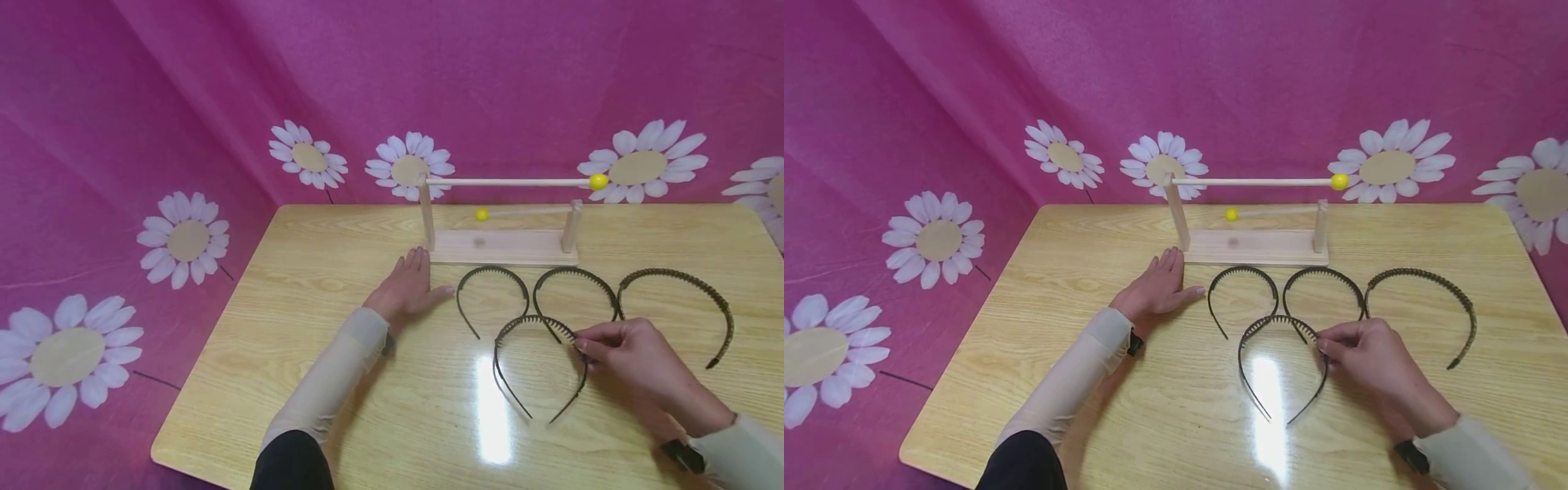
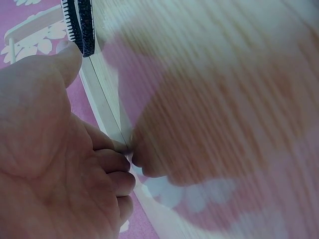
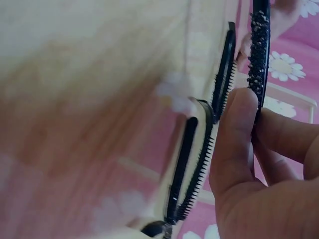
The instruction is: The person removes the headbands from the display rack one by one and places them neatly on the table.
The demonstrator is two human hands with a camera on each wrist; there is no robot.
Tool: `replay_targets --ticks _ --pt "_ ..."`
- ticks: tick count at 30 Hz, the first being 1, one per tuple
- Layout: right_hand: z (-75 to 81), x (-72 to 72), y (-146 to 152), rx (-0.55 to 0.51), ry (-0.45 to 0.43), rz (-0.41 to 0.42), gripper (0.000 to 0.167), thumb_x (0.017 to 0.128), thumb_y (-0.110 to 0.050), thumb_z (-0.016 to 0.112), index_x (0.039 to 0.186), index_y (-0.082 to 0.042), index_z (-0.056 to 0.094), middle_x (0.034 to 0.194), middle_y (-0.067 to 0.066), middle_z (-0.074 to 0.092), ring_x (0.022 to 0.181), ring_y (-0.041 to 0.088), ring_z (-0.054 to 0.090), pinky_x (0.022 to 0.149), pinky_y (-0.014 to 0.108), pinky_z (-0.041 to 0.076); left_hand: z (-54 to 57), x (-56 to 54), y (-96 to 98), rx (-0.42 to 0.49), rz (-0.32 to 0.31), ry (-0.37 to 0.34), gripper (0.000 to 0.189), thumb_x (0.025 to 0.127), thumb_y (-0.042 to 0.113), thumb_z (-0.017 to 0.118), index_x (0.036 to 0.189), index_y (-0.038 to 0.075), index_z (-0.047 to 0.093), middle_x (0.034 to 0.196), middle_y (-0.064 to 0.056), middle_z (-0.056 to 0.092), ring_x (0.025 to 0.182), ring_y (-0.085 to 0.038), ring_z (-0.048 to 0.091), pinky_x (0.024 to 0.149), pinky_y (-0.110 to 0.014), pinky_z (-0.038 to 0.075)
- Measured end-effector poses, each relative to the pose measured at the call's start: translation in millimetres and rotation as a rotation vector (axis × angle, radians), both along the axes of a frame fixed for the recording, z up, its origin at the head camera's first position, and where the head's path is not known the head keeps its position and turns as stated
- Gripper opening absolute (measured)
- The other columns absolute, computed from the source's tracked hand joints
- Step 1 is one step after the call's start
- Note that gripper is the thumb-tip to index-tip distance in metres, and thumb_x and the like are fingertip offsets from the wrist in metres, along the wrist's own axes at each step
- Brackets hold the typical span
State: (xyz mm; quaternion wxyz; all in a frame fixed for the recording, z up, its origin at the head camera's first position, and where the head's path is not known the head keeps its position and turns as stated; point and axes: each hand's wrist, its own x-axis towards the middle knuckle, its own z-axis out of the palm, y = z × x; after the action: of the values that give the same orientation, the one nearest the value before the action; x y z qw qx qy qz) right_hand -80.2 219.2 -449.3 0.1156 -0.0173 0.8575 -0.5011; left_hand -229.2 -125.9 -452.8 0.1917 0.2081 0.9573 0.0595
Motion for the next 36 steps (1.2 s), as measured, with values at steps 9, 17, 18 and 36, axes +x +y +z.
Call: replay_targets --ticks 9,17,18,36 --pt "-9.5 6.2 -4 -0.004 -0.075 0.015 0.020 0.092 -0.006 0.071 0.107 0.007 0.074 0.094 0.014 0.075 0.070 0.016 0.069 0.063 0.026 0.059 -0.3 -1.4 0.7 -0.017 -0.014 0.010 0.101 0.099 0.071 0.033 0.158 -0.005 0.001 0.166 -0.022 -0.001 0.153 -0.031 -0.002 0.123 -0.040 0.002" --pt "-13.1 7.3 -7 0.104 -0.010 0.046 0.015 0.091 -0.011 0.074 0.101 0.000 0.078 0.090 0.008 0.076 0.070 0.014 0.069 0.063 0.024 0.057 0.2 -1.1 0.7 -0.011 -0.010 0.001 0.101 0.099 0.070 0.032 0.158 -0.005 0.001 0.166 -0.022 -0.002 0.153 -0.031 -0.003 0.123 -0.040 0.002" --pt "-13.6 7.0 -7 0.134 0.008 0.051 0.014 0.091 -0.013 0.075 0.099 -0.003 0.079 0.089 0.006 0.076 0.071 0.014 0.068 0.063 0.024 0.056 0.5 -0.9 0.6 -0.006 -0.009 -0.003 0.101 0.099 0.070 0.032 0.158 -0.005 0.001 0.166 -0.021 -0.002 0.153 -0.031 -0.004 0.123 -0.039 0.002" --pt "-10.2 6.5 -5 0.287 0.059 0.055 0.018 0.092 -0.029 0.075 0.096 -0.013 0.079 0.084 -0.005 0.073 0.078 0.013 0.062 0.067 0.031 0.049 -0.9 1.7 -5.2 0.015 0.013 -0.013 0.099 0.099 0.069 0.033 0.159 -0.003 0.002 0.166 -0.019 -0.001 0.153 -0.030 -0.004 0.123 -0.039 0.002"
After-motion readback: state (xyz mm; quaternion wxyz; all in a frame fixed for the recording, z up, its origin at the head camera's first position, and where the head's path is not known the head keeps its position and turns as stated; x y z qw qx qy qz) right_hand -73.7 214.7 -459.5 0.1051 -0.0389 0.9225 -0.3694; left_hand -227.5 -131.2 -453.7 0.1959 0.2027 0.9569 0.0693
